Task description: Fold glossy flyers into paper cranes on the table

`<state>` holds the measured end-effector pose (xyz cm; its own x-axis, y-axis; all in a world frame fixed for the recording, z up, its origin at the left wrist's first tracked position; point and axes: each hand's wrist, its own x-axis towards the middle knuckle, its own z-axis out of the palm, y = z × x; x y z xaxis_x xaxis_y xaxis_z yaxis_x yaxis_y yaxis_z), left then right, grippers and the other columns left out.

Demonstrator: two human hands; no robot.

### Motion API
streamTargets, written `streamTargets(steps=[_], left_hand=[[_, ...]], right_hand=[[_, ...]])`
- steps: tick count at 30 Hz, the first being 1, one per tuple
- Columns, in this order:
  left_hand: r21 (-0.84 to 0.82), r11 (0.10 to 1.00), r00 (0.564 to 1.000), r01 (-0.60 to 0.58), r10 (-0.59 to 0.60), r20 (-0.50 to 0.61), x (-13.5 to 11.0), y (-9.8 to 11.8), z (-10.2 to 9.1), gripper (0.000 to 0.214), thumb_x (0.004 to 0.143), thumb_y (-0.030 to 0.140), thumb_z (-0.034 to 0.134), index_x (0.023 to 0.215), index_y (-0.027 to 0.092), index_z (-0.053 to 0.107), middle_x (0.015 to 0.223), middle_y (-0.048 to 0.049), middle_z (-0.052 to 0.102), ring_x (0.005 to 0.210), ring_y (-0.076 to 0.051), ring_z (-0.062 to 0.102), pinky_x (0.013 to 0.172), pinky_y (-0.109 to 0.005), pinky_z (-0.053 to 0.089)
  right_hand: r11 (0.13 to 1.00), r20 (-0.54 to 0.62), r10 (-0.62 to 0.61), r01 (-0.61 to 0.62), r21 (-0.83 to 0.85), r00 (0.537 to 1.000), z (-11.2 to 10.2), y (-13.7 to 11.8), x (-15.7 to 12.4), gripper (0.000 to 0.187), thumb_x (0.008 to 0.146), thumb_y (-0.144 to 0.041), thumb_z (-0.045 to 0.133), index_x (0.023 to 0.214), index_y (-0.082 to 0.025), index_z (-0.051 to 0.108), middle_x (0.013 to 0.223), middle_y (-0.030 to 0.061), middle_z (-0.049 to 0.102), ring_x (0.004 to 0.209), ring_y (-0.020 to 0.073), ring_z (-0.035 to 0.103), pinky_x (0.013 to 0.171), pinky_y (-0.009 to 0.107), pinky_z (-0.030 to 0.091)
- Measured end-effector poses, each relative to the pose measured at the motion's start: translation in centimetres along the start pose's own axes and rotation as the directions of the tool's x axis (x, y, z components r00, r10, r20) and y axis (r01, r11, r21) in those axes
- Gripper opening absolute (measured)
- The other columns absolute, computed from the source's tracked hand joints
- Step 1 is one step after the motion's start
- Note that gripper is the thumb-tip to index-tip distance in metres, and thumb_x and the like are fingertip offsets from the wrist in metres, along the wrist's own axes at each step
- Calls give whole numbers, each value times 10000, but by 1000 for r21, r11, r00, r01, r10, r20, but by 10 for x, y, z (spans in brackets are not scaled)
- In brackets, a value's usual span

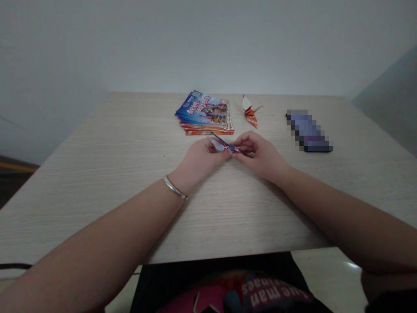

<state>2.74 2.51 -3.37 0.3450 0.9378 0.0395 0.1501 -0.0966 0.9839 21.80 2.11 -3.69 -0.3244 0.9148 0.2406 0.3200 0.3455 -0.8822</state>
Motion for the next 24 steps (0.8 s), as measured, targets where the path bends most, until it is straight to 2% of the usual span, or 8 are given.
streamTargets(steps=[3, 5, 8, 10, 15, 20, 24], left_hand=[[57, 998, 1000, -5, 3, 18, 0, 0, -2, 167, 816, 288, 676, 926, 172, 724, 985, -47, 771, 957, -221, 695, 923, -382, 510], [82, 996, 1000, -22, 23, -10, 2, -1, -4, 162, 816, 296, 676, 918, 172, 700, 979, -42, 763, 944, -209, 689, 889, -354, 510], [112, 994, 995, 17, -5, -104, 3, -3, -5, 262, 754, 261, 728, 976, 169, 624, 826, -9, 719, 762, -168, 661, 697, -283, 492], [145, 989, 991, 36, -17, -130, 3, -2, -6, 340, 725, 247, 751, 1018, 167, 598, 756, 18, 675, 673, -144, 616, 613, -252, 445], [283, 959, 998, -16, 34, -58, 0, 4, -8, 228, 755, 302, 750, 910, 156, 668, 836, -10, 694, 706, -131, 599, 676, -268, 450], [313, 950, 991, 13, 29, -129, 2, -1, -10, 304, 757, 320, 751, 988, 165, 628, 772, 0, 669, 681, -144, 588, 615, -262, 423], [331, 943, 991, -11, 55, -122, 4, -7, -9, 275, 792, 372, 721, 953, 178, 610, 754, -5, 658, 667, -147, 579, 585, -260, 404]], right_hand=[[997, 17, -45, 46, -64, 999, -1, 1, 0, 151, 808, -306, 681, 892, -234, 578, 904, 27, 730, 784, 160, 677, 725, 322, 553], [991, 9, -61, 61, -116, 998, -3, 2, 0, 96, 818, -285, 667, 869, -223, 614, 894, 39, 740, 780, 167, 677, 736, 338, 554], [990, 24, -63, 65, -123, 998, -6, 2, -1, 69, 821, -279, 670, 831, -215, 644, 974, 60, 762, 843, 185, 701, 771, 358, 565], [991, 40, -64, 68, -118, 997, -6, 2, -1, 79, 812, -287, 688, 813, -216, 656, 1011, 60, 767, 884, 194, 713, 787, 362, 574], [987, 43, -74, 80, -138, 996, -6, -1, -3, 118, 813, -334, 701, 789, -219, 690, 993, 59, 771, 904, 201, 717, 773, 348, 580], [915, 26, -258, 253, -315, 966, -10, -5, -2, 90, 837, -287, 668, 795, -220, 712, 862, 52, 756, 814, 184, 687, 709, 321, 540], [862, 1, -296, 268, -429, 955, -10, -8, -2, 80, 845, -250, 644, 797, -226, 703, 851, 39, 749, 812, 188, 680, 757, 340, 520]])
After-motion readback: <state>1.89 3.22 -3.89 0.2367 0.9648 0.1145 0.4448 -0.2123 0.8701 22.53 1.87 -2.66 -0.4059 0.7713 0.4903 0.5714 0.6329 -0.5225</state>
